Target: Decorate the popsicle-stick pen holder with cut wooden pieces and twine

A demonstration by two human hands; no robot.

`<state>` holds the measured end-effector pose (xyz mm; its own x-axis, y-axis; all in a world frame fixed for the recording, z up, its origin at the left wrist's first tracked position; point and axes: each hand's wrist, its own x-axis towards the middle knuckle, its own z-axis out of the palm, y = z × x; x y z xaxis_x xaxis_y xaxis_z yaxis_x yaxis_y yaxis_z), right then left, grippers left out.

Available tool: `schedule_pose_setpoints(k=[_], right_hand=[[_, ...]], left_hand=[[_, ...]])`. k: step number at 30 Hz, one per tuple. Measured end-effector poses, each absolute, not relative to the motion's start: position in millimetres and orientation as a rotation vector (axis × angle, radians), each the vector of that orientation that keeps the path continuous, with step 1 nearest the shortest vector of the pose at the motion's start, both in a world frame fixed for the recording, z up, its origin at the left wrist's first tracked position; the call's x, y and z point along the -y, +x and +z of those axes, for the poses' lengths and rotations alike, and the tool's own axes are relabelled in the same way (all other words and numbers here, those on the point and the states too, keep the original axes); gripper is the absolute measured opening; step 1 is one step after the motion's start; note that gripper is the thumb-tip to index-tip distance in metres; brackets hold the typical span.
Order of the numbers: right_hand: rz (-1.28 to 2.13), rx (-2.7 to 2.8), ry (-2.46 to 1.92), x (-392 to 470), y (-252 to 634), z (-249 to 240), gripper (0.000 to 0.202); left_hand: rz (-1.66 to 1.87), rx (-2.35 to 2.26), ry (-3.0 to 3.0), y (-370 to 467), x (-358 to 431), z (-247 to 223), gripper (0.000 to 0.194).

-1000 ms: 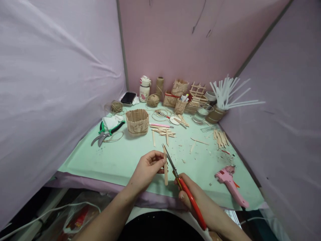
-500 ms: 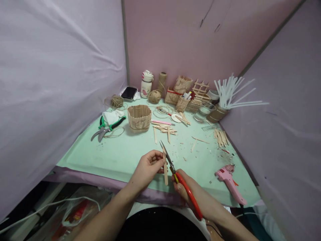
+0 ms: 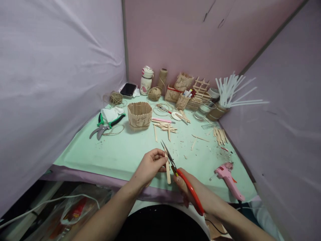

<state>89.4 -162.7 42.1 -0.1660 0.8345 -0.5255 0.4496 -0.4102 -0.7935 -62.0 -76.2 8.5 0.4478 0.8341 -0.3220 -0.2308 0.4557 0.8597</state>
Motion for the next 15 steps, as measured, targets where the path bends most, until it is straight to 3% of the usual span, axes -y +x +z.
schedule_pose_setpoints(k=[15], right_hand=[[1.688,1.115,-1.870,169.4,89.7,28.4,0.060]], left_hand=[[0.671,-0.775,0.734,-49.1,73.8,2.3,0.020]])
